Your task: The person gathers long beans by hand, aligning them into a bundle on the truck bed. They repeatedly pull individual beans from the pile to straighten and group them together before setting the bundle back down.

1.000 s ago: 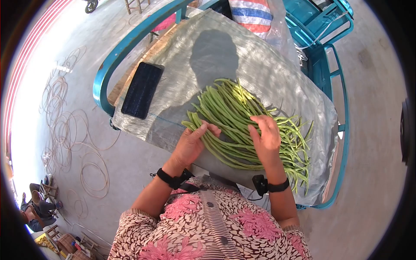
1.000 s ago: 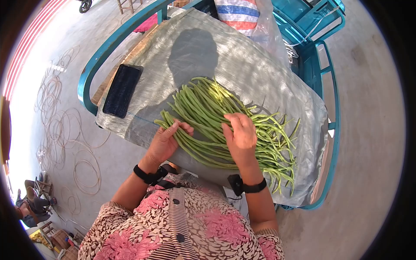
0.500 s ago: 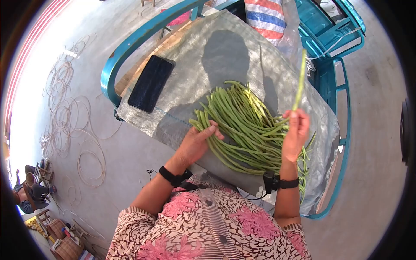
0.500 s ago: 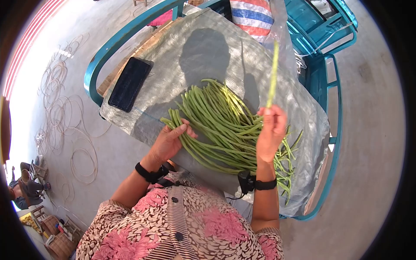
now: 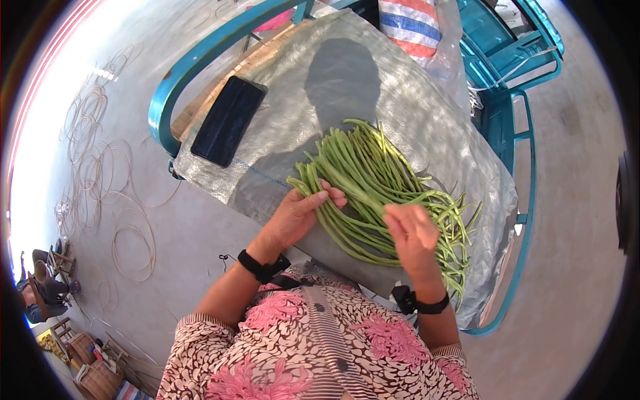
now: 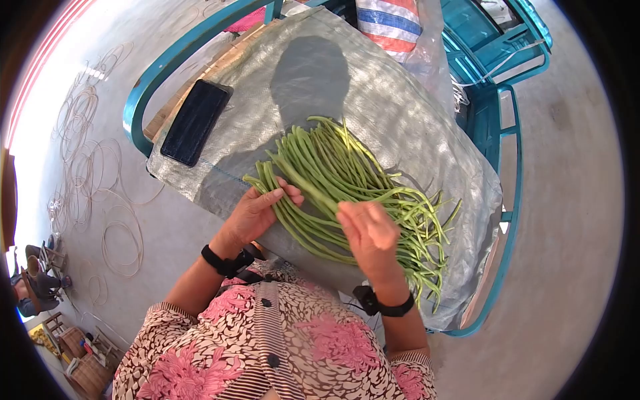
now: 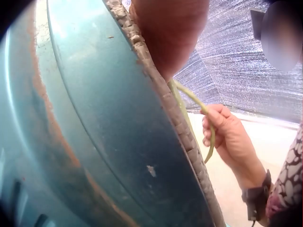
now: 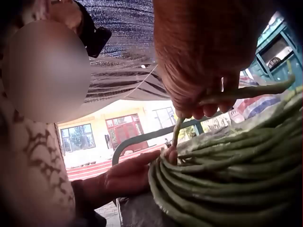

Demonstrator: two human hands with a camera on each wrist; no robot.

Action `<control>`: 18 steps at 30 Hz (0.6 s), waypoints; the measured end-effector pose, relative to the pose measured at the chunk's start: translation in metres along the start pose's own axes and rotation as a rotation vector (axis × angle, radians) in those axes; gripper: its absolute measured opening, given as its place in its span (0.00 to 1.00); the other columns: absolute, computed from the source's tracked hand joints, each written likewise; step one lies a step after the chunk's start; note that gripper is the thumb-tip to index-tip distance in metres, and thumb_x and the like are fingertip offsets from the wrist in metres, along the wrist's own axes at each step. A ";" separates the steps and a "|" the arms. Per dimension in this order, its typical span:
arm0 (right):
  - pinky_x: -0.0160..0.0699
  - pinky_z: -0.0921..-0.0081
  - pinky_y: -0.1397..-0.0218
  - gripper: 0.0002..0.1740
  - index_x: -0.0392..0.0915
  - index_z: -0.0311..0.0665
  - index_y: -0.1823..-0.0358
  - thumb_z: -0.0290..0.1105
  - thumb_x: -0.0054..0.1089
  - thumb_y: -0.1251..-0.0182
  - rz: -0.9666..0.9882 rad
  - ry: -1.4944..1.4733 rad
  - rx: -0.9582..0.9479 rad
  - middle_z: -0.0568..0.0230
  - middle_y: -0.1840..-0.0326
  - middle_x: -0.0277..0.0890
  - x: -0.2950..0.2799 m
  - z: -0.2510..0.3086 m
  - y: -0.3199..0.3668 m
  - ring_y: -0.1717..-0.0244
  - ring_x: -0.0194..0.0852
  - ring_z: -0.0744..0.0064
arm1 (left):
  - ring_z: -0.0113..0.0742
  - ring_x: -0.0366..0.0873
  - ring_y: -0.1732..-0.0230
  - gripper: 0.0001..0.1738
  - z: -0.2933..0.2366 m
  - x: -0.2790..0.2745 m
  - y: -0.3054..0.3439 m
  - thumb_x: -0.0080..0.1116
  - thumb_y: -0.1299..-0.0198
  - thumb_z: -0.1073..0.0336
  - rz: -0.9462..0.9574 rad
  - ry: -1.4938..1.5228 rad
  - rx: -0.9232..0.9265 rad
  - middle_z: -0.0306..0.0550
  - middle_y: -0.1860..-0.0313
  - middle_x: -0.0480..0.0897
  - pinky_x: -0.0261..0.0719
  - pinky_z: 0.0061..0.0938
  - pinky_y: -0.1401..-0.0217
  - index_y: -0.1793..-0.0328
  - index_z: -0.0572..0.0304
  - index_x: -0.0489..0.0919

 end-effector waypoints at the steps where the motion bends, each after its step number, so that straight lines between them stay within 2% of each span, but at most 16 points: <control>1: 0.78 0.71 0.67 0.12 0.83 0.39 0.57 0.25 0.71 0.43 0.021 0.041 -0.062 0.62 0.66 0.80 0.014 0.001 0.010 0.69 0.79 0.64 | 0.44 0.80 0.41 0.12 0.000 0.000 0.000 0.53 0.28 0.68 0.007 0.009 -0.002 0.48 0.48 0.82 0.77 0.39 0.33 0.41 0.59 0.74; 4: 0.78 0.68 0.66 0.12 0.84 0.41 0.57 0.26 0.72 0.44 0.087 -0.069 0.043 0.63 0.66 0.80 0.033 -0.002 0.033 0.68 0.79 0.60 | 0.44 0.79 0.40 0.14 -0.004 0.007 0.001 0.53 0.28 0.67 -0.006 -0.031 -0.022 0.49 0.48 0.82 0.77 0.39 0.33 0.39 0.60 0.74; 7: 0.78 0.68 0.66 0.11 0.84 0.41 0.58 0.27 0.71 0.44 0.074 -0.054 0.009 0.63 0.66 0.80 0.038 -0.003 0.040 0.67 0.78 0.61 | 0.44 0.79 0.40 0.14 -0.001 0.005 -0.001 0.53 0.28 0.66 -0.025 -0.017 -0.019 0.48 0.48 0.82 0.78 0.38 0.34 0.39 0.61 0.74; 10: 0.78 0.67 0.65 0.11 0.84 0.41 0.58 0.28 0.71 0.44 0.105 -0.034 0.015 0.63 0.66 0.80 0.039 -0.003 0.038 0.66 0.79 0.61 | 0.42 0.80 0.42 0.13 0.000 0.002 -0.001 0.54 0.28 0.64 0.041 -0.013 -0.007 0.46 0.52 0.82 0.78 0.38 0.36 0.41 0.60 0.74; 13: 0.78 0.66 0.63 0.11 0.84 0.41 0.58 0.29 0.71 0.44 0.153 -0.012 0.037 0.63 0.65 0.80 0.039 -0.004 0.041 0.65 0.78 0.60 | 0.40 0.81 0.46 0.11 0.000 0.002 0.000 0.54 0.28 0.63 0.004 -0.051 -0.014 0.43 0.55 0.81 0.79 0.38 0.37 0.45 0.58 0.75; 16: 0.78 0.65 0.58 0.11 0.84 0.41 0.59 0.29 0.71 0.44 0.113 -0.024 -0.009 0.63 0.62 0.80 0.027 -0.002 0.029 0.61 0.78 0.58 | 0.40 0.81 0.49 0.09 -0.004 0.010 0.003 0.54 0.27 0.63 -0.066 -0.093 -0.016 0.41 0.58 0.81 0.79 0.39 0.37 0.47 0.57 0.76; 18: 0.78 0.64 0.55 0.10 0.84 0.41 0.59 0.30 0.71 0.43 0.030 0.075 0.054 0.63 0.61 0.80 0.023 -0.012 0.016 0.58 0.78 0.58 | 0.40 0.81 0.50 0.09 0.000 0.002 0.000 0.53 0.27 0.63 -0.018 -0.093 0.002 0.41 0.58 0.81 0.78 0.40 0.37 0.47 0.57 0.76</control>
Point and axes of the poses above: each hand's wrist, its own y-axis away from the middle knuckle, its own x-axis out of the palm, z = x × y, the point moved 4 cm from there along -y, towards the middle knuckle
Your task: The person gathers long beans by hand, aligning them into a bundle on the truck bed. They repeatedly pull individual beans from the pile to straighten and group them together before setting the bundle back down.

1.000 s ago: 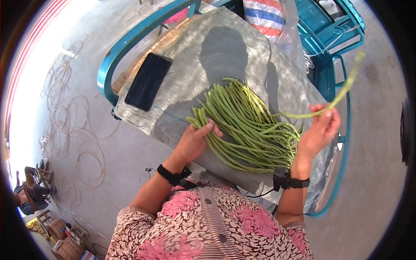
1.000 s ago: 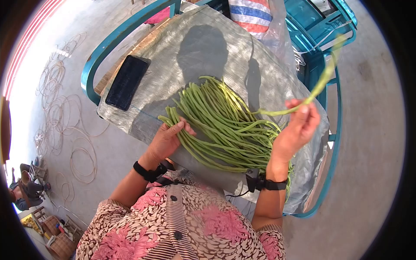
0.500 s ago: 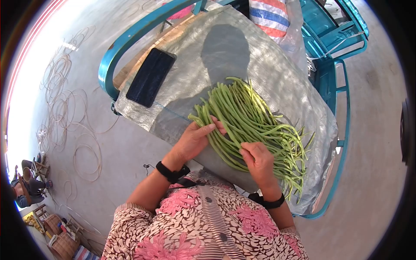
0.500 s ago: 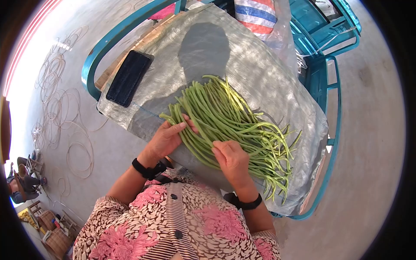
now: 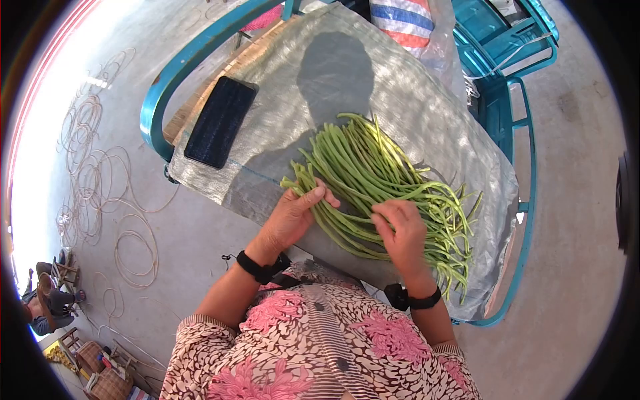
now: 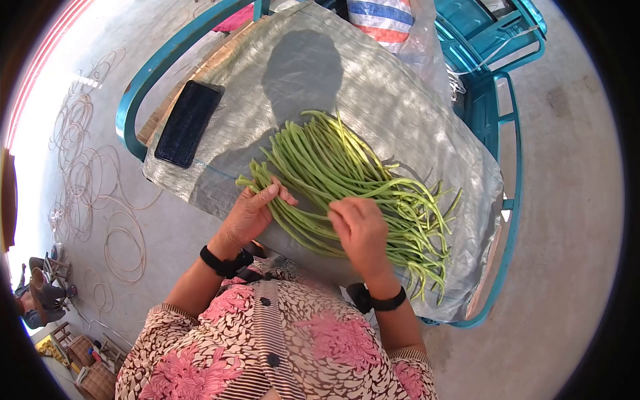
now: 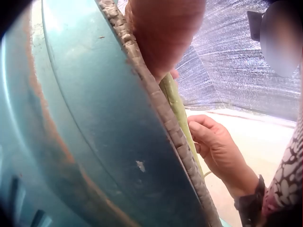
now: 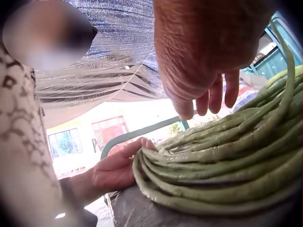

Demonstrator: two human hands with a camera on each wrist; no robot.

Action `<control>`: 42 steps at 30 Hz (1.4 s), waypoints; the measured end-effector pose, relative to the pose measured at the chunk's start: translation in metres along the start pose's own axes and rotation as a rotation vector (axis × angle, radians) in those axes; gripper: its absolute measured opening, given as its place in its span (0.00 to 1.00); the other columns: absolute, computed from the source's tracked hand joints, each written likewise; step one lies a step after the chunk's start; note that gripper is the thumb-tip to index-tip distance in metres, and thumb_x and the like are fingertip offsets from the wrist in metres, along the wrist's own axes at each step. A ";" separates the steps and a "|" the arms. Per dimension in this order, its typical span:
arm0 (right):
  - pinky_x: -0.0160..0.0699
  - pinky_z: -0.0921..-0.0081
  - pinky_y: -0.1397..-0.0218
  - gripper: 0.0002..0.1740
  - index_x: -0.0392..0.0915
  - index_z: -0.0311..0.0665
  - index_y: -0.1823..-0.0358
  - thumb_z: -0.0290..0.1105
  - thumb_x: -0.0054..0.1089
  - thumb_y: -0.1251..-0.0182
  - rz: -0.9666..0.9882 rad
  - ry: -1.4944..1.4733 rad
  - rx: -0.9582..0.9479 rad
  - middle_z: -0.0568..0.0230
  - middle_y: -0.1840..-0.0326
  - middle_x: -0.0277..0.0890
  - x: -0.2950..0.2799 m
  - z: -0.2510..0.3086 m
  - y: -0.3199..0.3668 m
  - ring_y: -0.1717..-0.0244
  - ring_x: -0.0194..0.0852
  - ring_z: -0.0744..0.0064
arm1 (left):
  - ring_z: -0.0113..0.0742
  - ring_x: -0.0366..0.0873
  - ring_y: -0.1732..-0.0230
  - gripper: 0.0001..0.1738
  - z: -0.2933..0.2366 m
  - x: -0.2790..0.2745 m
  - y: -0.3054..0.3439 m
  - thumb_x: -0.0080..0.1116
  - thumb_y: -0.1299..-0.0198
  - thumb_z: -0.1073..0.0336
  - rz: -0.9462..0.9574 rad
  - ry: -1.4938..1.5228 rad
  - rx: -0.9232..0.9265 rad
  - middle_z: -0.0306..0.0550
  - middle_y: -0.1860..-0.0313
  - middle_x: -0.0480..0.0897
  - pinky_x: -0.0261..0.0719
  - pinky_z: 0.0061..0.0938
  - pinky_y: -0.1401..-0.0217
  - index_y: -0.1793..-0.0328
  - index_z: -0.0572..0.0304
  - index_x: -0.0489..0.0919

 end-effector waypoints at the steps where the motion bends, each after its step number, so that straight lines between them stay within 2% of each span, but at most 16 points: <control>1: 0.77 0.64 0.54 0.10 0.84 0.41 0.60 0.30 0.71 0.43 -0.043 0.047 0.033 0.63 0.60 0.80 -0.002 -0.005 -0.008 0.57 0.77 0.58 | 0.40 0.81 0.50 0.09 0.001 -0.002 -0.001 0.53 0.27 0.63 0.023 -0.002 0.011 0.42 0.59 0.81 0.78 0.40 0.37 0.47 0.57 0.76; 4: 0.75 0.64 0.50 0.09 0.84 0.42 0.60 0.32 0.71 0.43 -0.100 0.085 0.036 0.65 0.59 0.80 -0.001 -0.026 -0.028 0.55 0.77 0.59 | 0.40 0.81 0.50 0.09 0.000 -0.003 -0.002 0.53 0.27 0.64 0.009 0.017 -0.010 0.43 0.59 0.81 0.78 0.41 0.37 0.47 0.58 0.76; 7: 0.73 0.64 0.48 0.10 0.84 0.43 0.60 0.33 0.71 0.44 0.057 0.237 0.042 0.66 0.61 0.79 0.005 -0.032 -0.038 0.55 0.77 0.59 | 0.42 0.81 0.50 0.09 -0.001 -0.002 0.000 0.52 0.26 0.64 0.008 0.045 -0.017 0.43 0.59 0.82 0.79 0.41 0.38 0.46 0.58 0.76; 11: 0.70 0.63 0.50 0.08 0.83 0.43 0.66 0.32 0.72 0.46 0.172 0.242 0.038 0.67 0.65 0.79 0.005 -0.030 -0.047 0.58 0.76 0.61 | 0.42 0.81 0.51 0.09 -0.002 0.000 0.000 0.52 0.26 0.64 -0.004 0.056 -0.017 0.44 0.59 0.82 0.80 0.40 0.39 0.46 0.58 0.76; 14: 0.69 0.62 0.52 0.06 0.80 0.42 0.67 0.32 0.69 0.43 0.176 0.164 0.021 0.66 0.67 0.79 0.008 -0.031 -0.048 0.60 0.76 0.61 | 0.43 0.82 0.51 0.09 -0.001 0.000 0.001 0.52 0.26 0.63 -0.002 0.077 -0.012 0.44 0.59 0.82 0.80 0.40 0.40 0.47 0.58 0.77; 20: 0.67 0.58 0.51 0.07 0.76 0.38 0.64 0.33 0.63 0.38 0.384 -0.096 0.223 0.61 0.68 0.78 0.015 -0.047 -0.050 0.61 0.77 0.58 | 0.42 0.82 0.50 0.09 -0.001 -0.001 0.000 0.52 0.26 0.64 0.004 0.096 -0.016 0.44 0.59 0.82 0.80 0.39 0.40 0.46 0.58 0.77; 23: 0.69 0.60 0.52 0.07 0.74 0.37 0.62 0.31 0.62 0.35 0.233 -0.039 0.077 0.58 0.67 0.77 0.009 -0.043 -0.047 0.64 0.75 0.57 | 0.43 0.82 0.49 0.10 -0.001 -0.001 0.000 0.52 0.26 0.64 0.017 0.099 -0.019 0.44 0.57 0.82 0.80 0.39 0.39 0.45 0.58 0.77; 26: 0.73 0.65 0.55 0.06 0.72 0.36 0.60 0.29 0.60 0.31 0.219 -0.225 0.348 0.57 0.65 0.77 0.010 -0.050 -0.040 0.66 0.74 0.60 | 0.44 0.82 0.46 0.11 -0.002 0.000 0.001 0.52 0.26 0.64 0.008 0.086 -0.016 0.48 0.52 0.83 0.79 0.40 0.37 0.44 0.58 0.76; 29: 0.75 0.70 0.57 0.04 0.71 0.35 0.59 0.27 0.56 0.28 0.065 -0.519 0.383 0.58 0.63 0.77 0.004 -0.046 -0.035 0.65 0.74 0.63 | 0.44 0.81 0.43 0.11 -0.003 0.003 0.001 0.52 0.26 0.64 -0.018 0.054 -0.006 0.52 0.43 0.81 0.78 0.41 0.35 0.42 0.58 0.76; 30: 0.75 0.72 0.54 0.04 0.72 0.34 0.59 0.26 0.58 0.29 0.050 -0.511 0.350 0.58 0.62 0.78 -0.005 -0.039 -0.034 0.62 0.77 0.65 | 0.44 0.80 0.42 0.12 -0.004 0.004 0.001 0.52 0.26 0.63 -0.015 0.049 -0.008 0.54 0.41 0.80 0.78 0.41 0.34 0.42 0.58 0.76; 33: 0.76 0.70 0.52 0.07 0.75 0.33 0.58 0.26 0.62 0.32 0.070 -0.337 0.152 0.57 0.61 0.79 -0.010 -0.021 -0.027 0.60 0.79 0.63 | 0.43 0.79 0.40 0.13 -0.004 0.004 0.001 0.52 0.26 0.63 0.006 0.055 -0.002 0.55 0.36 0.78 0.76 0.41 0.32 0.41 0.59 0.75; 34: 0.76 0.67 0.54 0.08 0.77 0.35 0.59 0.26 0.67 0.38 0.039 -0.199 0.080 0.59 0.62 0.80 -0.008 -0.015 -0.022 0.61 0.79 0.61 | 0.43 0.79 0.39 0.14 -0.004 0.004 0.001 0.52 0.26 0.63 0.018 0.060 0.001 0.56 0.35 0.78 0.76 0.41 0.32 0.40 0.60 0.75; 37: 0.74 0.65 0.56 0.08 0.78 0.38 0.61 0.25 0.67 0.40 0.055 -0.021 -0.052 0.63 0.64 0.81 -0.004 0.004 -0.014 0.62 0.78 0.59 | 0.42 0.78 0.38 0.17 -0.003 0.005 -0.001 0.52 0.27 0.63 0.023 0.043 -0.002 0.55 0.35 0.77 0.75 0.41 0.31 0.37 0.62 0.73; 38: 0.72 0.65 0.58 0.08 0.79 0.41 0.62 0.25 0.68 0.42 0.058 0.007 -0.053 0.65 0.67 0.80 -0.001 0.005 -0.013 0.64 0.77 0.60 | 0.42 0.78 0.38 0.18 -0.003 0.004 -0.001 0.53 0.27 0.62 0.023 0.042 0.002 0.54 0.35 0.78 0.75 0.41 0.30 0.36 0.62 0.73; 42: 0.72 0.65 0.56 0.08 0.79 0.41 0.62 0.27 0.68 0.42 0.096 0.026 -0.087 0.65 0.67 0.80 0.005 0.010 -0.006 0.63 0.77 0.61 | 0.43 0.78 0.38 0.19 -0.002 0.005 -0.001 0.53 0.27 0.62 0.008 0.042 0.010 0.51 0.38 0.79 0.74 0.42 0.30 0.34 0.61 0.71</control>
Point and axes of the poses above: each hand's wrist, its own y-axis away from the middle knuckle, its own x-axis out of the palm, z = x × y, the point moved 4 cm from there along -y, towards the middle knuckle
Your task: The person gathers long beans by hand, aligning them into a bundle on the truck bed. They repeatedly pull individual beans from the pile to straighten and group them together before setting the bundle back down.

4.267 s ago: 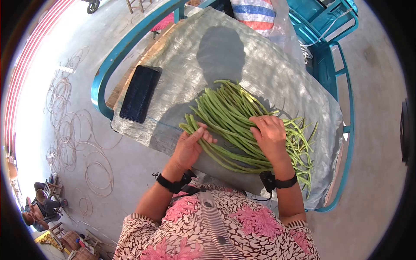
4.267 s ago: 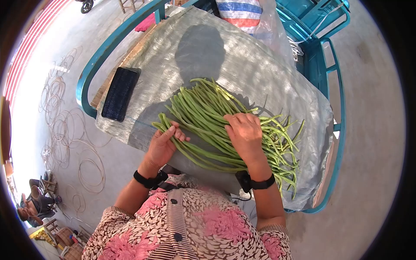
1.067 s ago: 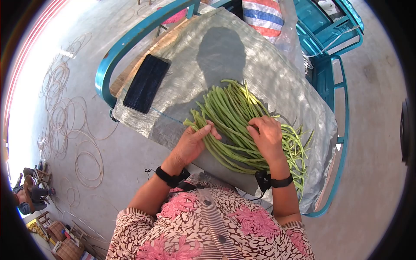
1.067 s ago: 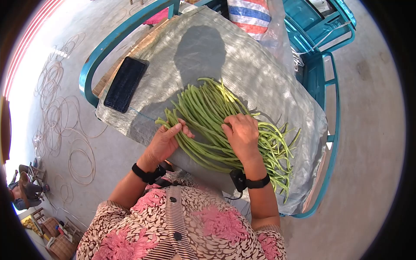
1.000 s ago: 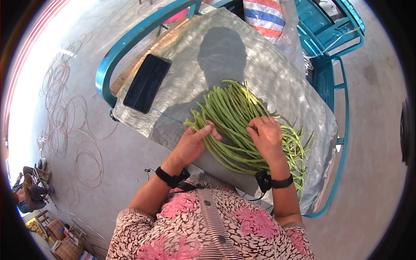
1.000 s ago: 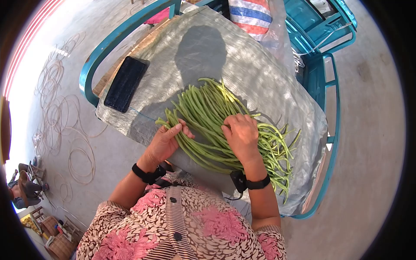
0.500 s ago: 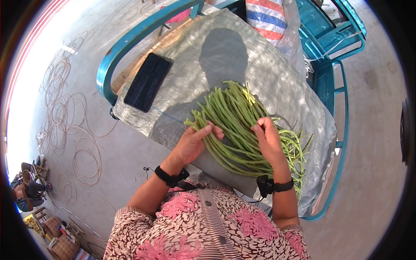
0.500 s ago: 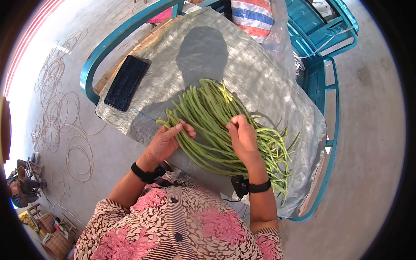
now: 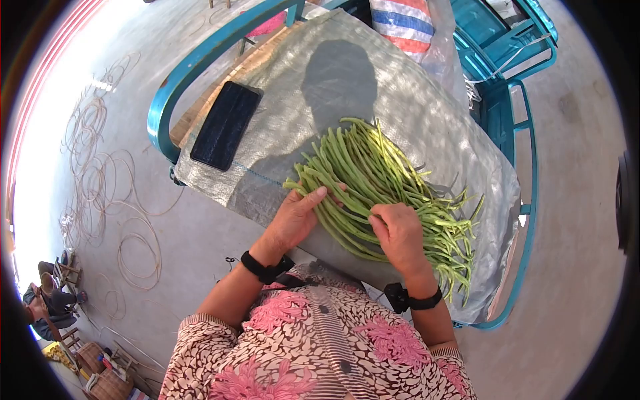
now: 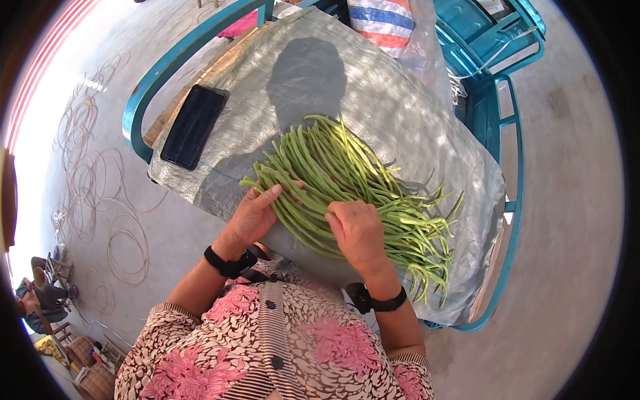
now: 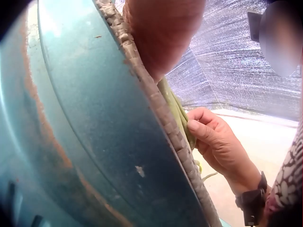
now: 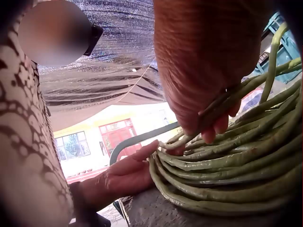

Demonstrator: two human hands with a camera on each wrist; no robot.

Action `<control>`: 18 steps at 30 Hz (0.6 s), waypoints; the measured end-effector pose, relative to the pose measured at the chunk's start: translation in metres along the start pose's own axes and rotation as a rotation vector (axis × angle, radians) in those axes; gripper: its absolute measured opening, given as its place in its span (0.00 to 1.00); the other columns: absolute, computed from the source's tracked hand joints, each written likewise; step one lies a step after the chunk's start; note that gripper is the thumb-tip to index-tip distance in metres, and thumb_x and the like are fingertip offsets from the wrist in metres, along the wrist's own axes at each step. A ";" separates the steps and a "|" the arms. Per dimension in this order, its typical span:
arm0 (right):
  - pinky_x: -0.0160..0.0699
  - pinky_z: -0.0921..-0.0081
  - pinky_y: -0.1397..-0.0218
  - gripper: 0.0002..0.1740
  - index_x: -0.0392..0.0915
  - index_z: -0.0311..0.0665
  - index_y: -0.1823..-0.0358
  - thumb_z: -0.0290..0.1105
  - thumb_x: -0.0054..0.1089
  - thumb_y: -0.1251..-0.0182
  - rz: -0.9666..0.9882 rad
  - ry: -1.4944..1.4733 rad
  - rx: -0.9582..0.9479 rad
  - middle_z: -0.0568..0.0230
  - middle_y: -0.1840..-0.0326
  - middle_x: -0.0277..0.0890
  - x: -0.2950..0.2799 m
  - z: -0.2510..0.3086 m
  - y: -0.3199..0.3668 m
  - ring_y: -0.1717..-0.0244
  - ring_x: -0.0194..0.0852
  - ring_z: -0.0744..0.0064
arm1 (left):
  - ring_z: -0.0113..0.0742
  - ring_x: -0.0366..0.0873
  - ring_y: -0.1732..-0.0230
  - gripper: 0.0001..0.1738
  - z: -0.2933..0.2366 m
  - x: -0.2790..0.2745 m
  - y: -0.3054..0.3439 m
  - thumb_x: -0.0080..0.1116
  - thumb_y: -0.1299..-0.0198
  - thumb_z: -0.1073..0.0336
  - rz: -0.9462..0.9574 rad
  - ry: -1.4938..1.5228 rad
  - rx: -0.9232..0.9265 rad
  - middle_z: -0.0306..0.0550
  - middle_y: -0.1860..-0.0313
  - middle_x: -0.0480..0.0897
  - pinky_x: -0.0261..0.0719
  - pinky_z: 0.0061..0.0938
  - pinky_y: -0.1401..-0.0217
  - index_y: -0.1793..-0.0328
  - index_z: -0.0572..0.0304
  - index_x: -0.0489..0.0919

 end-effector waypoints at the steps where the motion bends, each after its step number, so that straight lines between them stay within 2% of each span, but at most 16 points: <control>1: 0.72 0.65 0.56 0.08 0.79 0.42 0.61 0.27 0.68 0.42 0.020 -0.002 -0.022 0.65 0.67 0.80 0.001 0.005 0.001 0.63 0.77 0.61 | 0.43 0.78 0.38 0.19 0.000 0.000 0.001 0.53 0.27 0.63 -0.006 0.000 -0.004 0.51 0.39 0.80 0.74 0.42 0.30 0.34 0.61 0.71; 5: 0.72 0.65 0.54 0.12 0.79 0.42 0.60 0.30 0.70 0.44 0.061 -0.002 -0.068 0.66 0.68 0.79 0.007 0.008 0.007 0.62 0.77 0.62 | 0.44 0.78 0.38 0.15 0.002 -0.006 0.000 0.53 0.27 0.63 0.053 -0.024 0.023 0.46 0.45 0.81 0.76 0.42 0.32 0.38 0.56 0.72; 8: 0.72 0.64 0.53 0.14 0.80 0.44 0.62 0.32 0.74 0.49 -0.014 0.018 -0.028 0.66 0.69 0.78 -0.006 0.005 0.006 0.62 0.77 0.63 | 0.43 0.79 0.41 0.12 0.002 -0.001 0.003 0.53 0.27 0.63 0.076 0.030 0.028 0.43 0.51 0.81 0.77 0.42 0.34 0.41 0.54 0.73; 11: 0.72 0.65 0.51 0.16 0.80 0.44 0.64 0.34 0.76 0.54 0.023 0.147 -0.045 0.66 0.70 0.77 -0.016 -0.015 0.008 0.62 0.77 0.63 | 0.43 0.79 0.44 0.10 0.005 -0.006 0.003 0.53 0.27 0.63 0.091 0.032 0.013 0.41 0.57 0.79 0.78 0.40 0.36 0.43 0.54 0.73; 15: 0.69 0.64 0.44 0.16 0.81 0.46 0.64 0.27 0.74 0.57 0.017 0.314 -0.001 0.67 0.69 0.77 -0.047 -0.054 0.010 0.59 0.77 0.63 | 0.42 0.79 0.49 0.11 0.006 -0.008 0.003 0.53 0.27 0.63 0.056 0.044 0.021 0.41 0.59 0.78 0.77 0.40 0.38 0.44 0.56 0.73; 18: 0.66 0.62 0.40 0.18 0.81 0.46 0.64 0.22 0.71 0.59 -0.089 0.440 0.133 0.68 0.64 0.78 -0.077 -0.075 0.018 0.56 0.76 0.64 | 0.40 0.79 0.50 0.11 0.005 -0.008 0.002 0.53 0.27 0.64 0.038 0.036 0.014 0.41 0.60 0.78 0.77 0.40 0.37 0.44 0.58 0.73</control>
Point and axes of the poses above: each hand's wrist, its own y-axis away from the middle knuckle, its own x-axis out of the palm, z = x × y, the point moved 4 cm from there along -y, towards the middle knuckle
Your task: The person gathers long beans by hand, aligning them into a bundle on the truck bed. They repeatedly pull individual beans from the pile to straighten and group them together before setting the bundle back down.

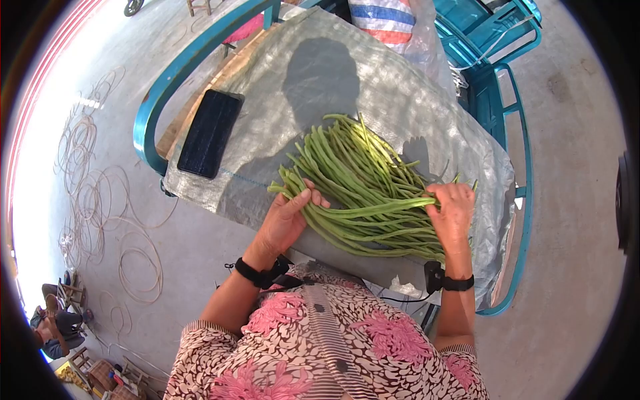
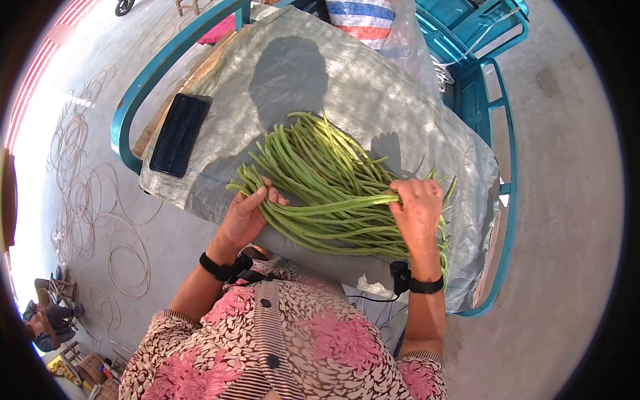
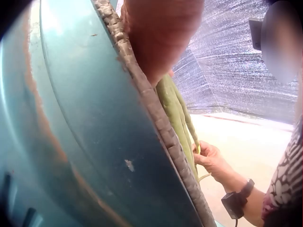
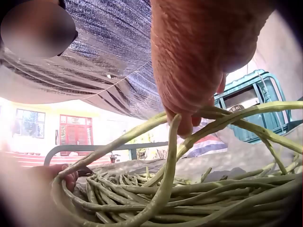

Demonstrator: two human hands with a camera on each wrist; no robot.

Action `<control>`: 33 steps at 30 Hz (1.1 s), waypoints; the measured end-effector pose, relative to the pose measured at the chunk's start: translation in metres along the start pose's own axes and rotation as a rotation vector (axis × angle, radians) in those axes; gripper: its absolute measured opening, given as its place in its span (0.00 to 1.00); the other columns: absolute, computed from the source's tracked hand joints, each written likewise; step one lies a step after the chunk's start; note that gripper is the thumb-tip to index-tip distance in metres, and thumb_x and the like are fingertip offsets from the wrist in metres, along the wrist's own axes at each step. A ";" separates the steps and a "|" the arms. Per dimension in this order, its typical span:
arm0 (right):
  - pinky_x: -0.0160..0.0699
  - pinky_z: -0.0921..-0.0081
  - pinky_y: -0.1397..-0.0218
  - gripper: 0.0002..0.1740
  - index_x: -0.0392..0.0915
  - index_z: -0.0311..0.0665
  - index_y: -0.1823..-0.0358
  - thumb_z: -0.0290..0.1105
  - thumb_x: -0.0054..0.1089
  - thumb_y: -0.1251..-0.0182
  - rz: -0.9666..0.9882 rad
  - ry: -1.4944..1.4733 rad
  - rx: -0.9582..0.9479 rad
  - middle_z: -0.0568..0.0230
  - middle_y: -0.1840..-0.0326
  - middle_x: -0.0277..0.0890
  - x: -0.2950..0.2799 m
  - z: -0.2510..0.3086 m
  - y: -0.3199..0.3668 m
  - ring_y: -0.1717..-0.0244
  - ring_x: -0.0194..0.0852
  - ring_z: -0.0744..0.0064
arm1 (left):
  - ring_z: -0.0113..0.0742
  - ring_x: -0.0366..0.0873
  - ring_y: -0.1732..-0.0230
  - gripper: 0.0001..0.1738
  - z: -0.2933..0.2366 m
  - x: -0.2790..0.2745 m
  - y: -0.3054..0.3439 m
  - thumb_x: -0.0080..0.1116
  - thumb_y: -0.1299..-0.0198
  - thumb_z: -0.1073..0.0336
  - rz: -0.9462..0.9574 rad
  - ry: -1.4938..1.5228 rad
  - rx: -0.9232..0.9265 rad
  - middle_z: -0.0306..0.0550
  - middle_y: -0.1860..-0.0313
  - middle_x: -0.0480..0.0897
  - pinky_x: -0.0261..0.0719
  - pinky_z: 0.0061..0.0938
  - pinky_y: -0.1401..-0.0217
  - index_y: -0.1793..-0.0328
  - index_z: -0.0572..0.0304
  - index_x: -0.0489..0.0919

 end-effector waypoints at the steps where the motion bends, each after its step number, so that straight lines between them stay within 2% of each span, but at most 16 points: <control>1: 0.66 0.61 0.38 0.18 0.81 0.46 0.64 0.21 0.71 0.59 -0.088 0.056 0.010 0.69 0.63 0.78 -0.007 -0.004 0.000 0.55 0.76 0.64 | 0.40 0.79 0.50 0.11 0.000 0.001 -0.001 0.53 0.27 0.64 -0.004 -0.006 -0.006 0.41 0.60 0.78 0.77 0.40 0.37 0.43 0.58 0.73; 4: 0.63 0.58 0.33 0.20 0.81 0.48 0.63 0.18 0.69 0.60 -0.293 0.193 0.048 0.73 0.55 0.79 -0.029 -0.010 0.011 0.51 0.74 0.68 | 0.39 0.79 0.51 0.11 -0.001 0.003 -0.002 0.53 0.27 0.65 -0.033 -0.012 0.000 0.40 0.61 0.78 0.77 0.40 0.37 0.43 0.58 0.73; 8: 0.60 0.58 0.29 0.20 0.81 0.54 0.65 0.18 0.68 0.57 -0.603 0.383 0.101 0.81 0.52 0.78 -0.053 -0.018 0.037 0.50 0.73 0.74 | 0.38 0.79 0.52 0.11 -0.001 0.001 -0.002 0.53 0.27 0.65 -0.019 0.004 -0.010 0.40 0.62 0.78 0.77 0.41 0.37 0.43 0.58 0.73; 11: 0.57 0.57 0.27 0.18 0.81 0.54 0.66 0.20 0.68 0.55 -0.604 0.518 0.165 0.83 0.53 0.78 -0.071 -0.028 0.051 0.49 0.73 0.75 | 0.38 0.79 0.53 0.11 0.000 0.001 -0.003 0.53 0.27 0.65 -0.014 -0.003 -0.010 0.40 0.62 0.78 0.76 0.43 0.36 0.43 0.58 0.74; 15: 0.55 0.56 0.25 0.17 0.81 0.54 0.65 0.21 0.69 0.54 -0.386 0.536 0.245 0.81 0.52 0.78 -0.059 -0.040 0.088 0.49 0.74 0.74 | 0.38 0.79 0.52 0.11 0.001 0.001 -0.004 0.53 0.27 0.65 -0.014 -0.009 -0.006 0.40 0.62 0.78 0.76 0.43 0.36 0.42 0.57 0.74; 16: 0.52 0.55 0.24 0.21 0.82 0.53 0.57 0.20 0.67 0.53 -0.259 0.526 0.307 0.76 0.46 0.77 -0.049 -0.049 0.104 0.42 0.72 0.67 | 0.38 0.79 0.52 0.11 0.002 0.001 -0.004 0.53 0.27 0.65 -0.016 -0.008 -0.003 0.40 0.62 0.78 0.76 0.43 0.36 0.42 0.57 0.74; 19: 0.51 0.55 0.24 0.27 0.79 0.50 0.47 0.20 0.65 0.52 0.065 0.514 0.534 0.67 0.40 0.73 -0.035 -0.067 0.145 0.33 0.65 0.58 | 0.38 0.79 0.52 0.11 0.000 0.002 -0.003 0.53 0.27 0.65 -0.029 -0.005 -0.020 0.40 0.61 0.78 0.76 0.42 0.36 0.42 0.57 0.74; 20: 0.51 0.54 0.23 0.31 0.76 0.47 0.40 0.19 0.63 0.50 0.141 0.534 0.640 0.60 0.34 0.69 -0.024 -0.085 0.169 0.28 0.58 0.50 | 0.38 0.79 0.52 0.11 0.000 0.002 -0.003 0.53 0.27 0.65 -0.038 -0.007 -0.025 0.40 0.61 0.78 0.76 0.42 0.36 0.42 0.57 0.74; 23: 0.58 0.55 0.26 0.29 0.77 0.45 0.41 0.19 0.61 0.48 0.077 0.352 0.750 0.54 0.36 0.71 -0.022 -0.093 0.185 0.30 0.62 0.49 | 0.38 0.79 0.51 0.11 -0.001 0.002 -0.005 0.53 0.27 0.66 -0.065 -0.025 -0.031 0.40 0.60 0.79 0.76 0.40 0.37 0.42 0.57 0.74; 26: 0.66 0.55 0.31 0.25 0.78 0.43 0.43 0.19 0.59 0.44 0.021 0.134 0.647 0.55 0.37 0.72 -0.025 -0.058 0.152 0.35 0.68 0.50 | 0.39 0.79 0.51 0.10 0.000 0.005 -0.003 0.53 0.27 0.66 -0.075 -0.050 -0.039 0.40 0.60 0.79 0.76 0.39 0.37 0.43 0.57 0.75; 29: 0.72 0.57 0.37 0.20 0.79 0.42 0.46 0.20 0.57 0.41 0.164 0.160 0.597 0.60 0.43 0.77 -0.005 -0.043 0.146 0.41 0.72 0.52 | 0.39 0.79 0.50 0.10 -0.001 0.005 -0.004 0.52 0.27 0.65 -0.054 -0.049 -0.030 0.40 0.59 0.79 0.76 0.39 0.36 0.43 0.57 0.75; 32: 0.70 0.56 0.37 0.16 0.79 0.43 0.49 0.23 0.57 0.38 0.194 0.107 0.631 0.66 0.49 0.80 0.019 -0.053 0.168 0.43 0.73 0.55 | 0.38 0.78 0.50 0.10 -0.001 0.003 -0.005 0.51 0.26 0.65 -0.003 -0.053 -0.021 0.40 0.58 0.79 0.76 0.39 0.35 0.42 0.57 0.73; 33: 0.69 0.56 0.37 0.14 0.80 0.44 0.50 0.24 0.57 0.37 0.146 0.159 0.613 0.66 0.51 0.80 0.021 -0.053 0.169 0.45 0.73 0.56 | 0.37 0.78 0.50 0.10 -0.001 0.003 -0.006 0.51 0.26 0.65 -0.008 -0.063 -0.020 0.40 0.58 0.79 0.76 0.40 0.35 0.43 0.57 0.73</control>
Point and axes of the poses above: each hand's wrist, its own y-axis away from the middle knuckle, its own x-axis out of the palm, z = x × y, the point moved 4 cm from there along -y, towards the middle knuckle
